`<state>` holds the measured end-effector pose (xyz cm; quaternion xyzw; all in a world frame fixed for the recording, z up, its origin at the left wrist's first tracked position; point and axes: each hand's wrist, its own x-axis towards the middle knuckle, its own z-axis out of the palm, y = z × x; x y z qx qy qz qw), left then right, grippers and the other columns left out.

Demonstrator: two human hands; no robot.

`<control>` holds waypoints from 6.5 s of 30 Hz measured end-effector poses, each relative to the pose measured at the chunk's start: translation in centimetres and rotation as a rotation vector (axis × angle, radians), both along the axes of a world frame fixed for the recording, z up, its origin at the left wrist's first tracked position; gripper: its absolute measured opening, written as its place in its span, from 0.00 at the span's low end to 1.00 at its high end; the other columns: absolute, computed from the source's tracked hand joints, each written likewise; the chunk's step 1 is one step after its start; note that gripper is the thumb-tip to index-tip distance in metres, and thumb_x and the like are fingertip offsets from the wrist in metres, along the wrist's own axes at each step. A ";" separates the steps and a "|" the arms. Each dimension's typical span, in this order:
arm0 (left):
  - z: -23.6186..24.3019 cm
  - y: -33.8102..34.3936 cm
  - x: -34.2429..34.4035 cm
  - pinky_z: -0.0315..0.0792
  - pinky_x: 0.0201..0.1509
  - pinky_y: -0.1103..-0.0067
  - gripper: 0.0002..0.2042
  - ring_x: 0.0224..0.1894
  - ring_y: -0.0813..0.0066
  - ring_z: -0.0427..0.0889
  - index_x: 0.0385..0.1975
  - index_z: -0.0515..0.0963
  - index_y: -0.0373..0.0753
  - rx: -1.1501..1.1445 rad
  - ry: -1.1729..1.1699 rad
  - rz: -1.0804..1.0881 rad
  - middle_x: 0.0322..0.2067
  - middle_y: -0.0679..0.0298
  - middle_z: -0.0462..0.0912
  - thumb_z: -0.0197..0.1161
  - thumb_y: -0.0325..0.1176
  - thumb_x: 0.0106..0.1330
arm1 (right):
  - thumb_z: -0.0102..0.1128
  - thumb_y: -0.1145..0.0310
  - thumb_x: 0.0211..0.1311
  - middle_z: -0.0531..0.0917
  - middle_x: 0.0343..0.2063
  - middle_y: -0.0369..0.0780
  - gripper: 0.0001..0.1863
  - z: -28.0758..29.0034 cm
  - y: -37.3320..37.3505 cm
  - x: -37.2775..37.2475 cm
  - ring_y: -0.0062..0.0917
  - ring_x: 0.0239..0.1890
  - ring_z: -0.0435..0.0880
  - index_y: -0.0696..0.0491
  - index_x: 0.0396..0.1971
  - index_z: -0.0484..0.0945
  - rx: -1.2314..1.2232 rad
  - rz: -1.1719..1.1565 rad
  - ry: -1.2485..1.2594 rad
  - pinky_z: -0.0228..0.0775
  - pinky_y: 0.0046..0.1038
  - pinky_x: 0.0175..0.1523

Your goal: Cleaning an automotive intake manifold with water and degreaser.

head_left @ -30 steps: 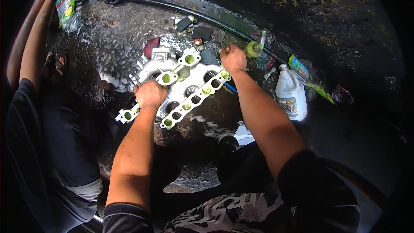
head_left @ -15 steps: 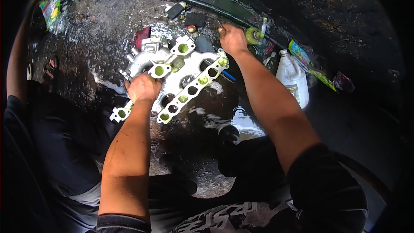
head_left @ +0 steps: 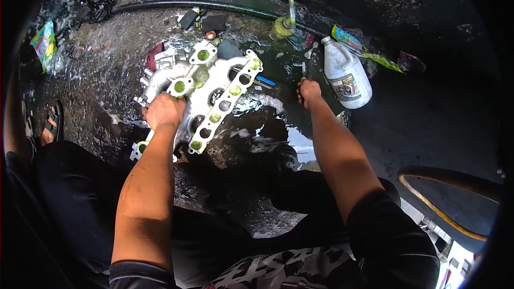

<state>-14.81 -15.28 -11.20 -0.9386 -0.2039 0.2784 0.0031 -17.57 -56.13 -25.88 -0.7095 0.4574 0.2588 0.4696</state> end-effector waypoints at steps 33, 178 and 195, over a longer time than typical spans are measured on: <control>0.1 -2.9 0.6 0.64 0.70 0.56 0.24 0.55 0.54 0.86 0.47 0.86 0.40 -0.043 -0.001 -0.040 0.51 0.52 0.87 0.59 0.54 0.65 | 0.53 0.53 0.72 0.86 0.52 0.51 0.19 5.6 2.8 -2.9 0.48 0.57 0.84 0.49 0.52 0.80 -0.644 0.359 0.071 0.76 0.46 0.62; -0.4 -3.4 1.2 0.60 0.75 0.51 0.22 0.54 0.55 0.86 0.45 0.86 0.40 -0.138 0.001 -0.032 0.49 0.53 0.88 0.61 0.51 0.62 | 0.57 0.71 0.61 0.89 0.45 0.46 0.14 18.3 8.5 13.9 0.40 0.49 0.89 0.52 0.41 0.89 -0.777 1.887 -0.060 0.82 0.38 0.52; -1.1 -2.9 1.1 0.63 0.73 0.53 0.19 0.51 0.54 0.88 0.42 0.87 0.42 -0.146 -0.052 -0.007 0.47 0.52 0.89 0.62 0.50 0.62 | 0.55 0.68 0.62 0.90 0.42 0.44 0.14 17.0 10.2 12.2 0.38 0.47 0.90 0.48 0.40 0.90 -0.918 1.703 -0.027 0.82 0.38 0.50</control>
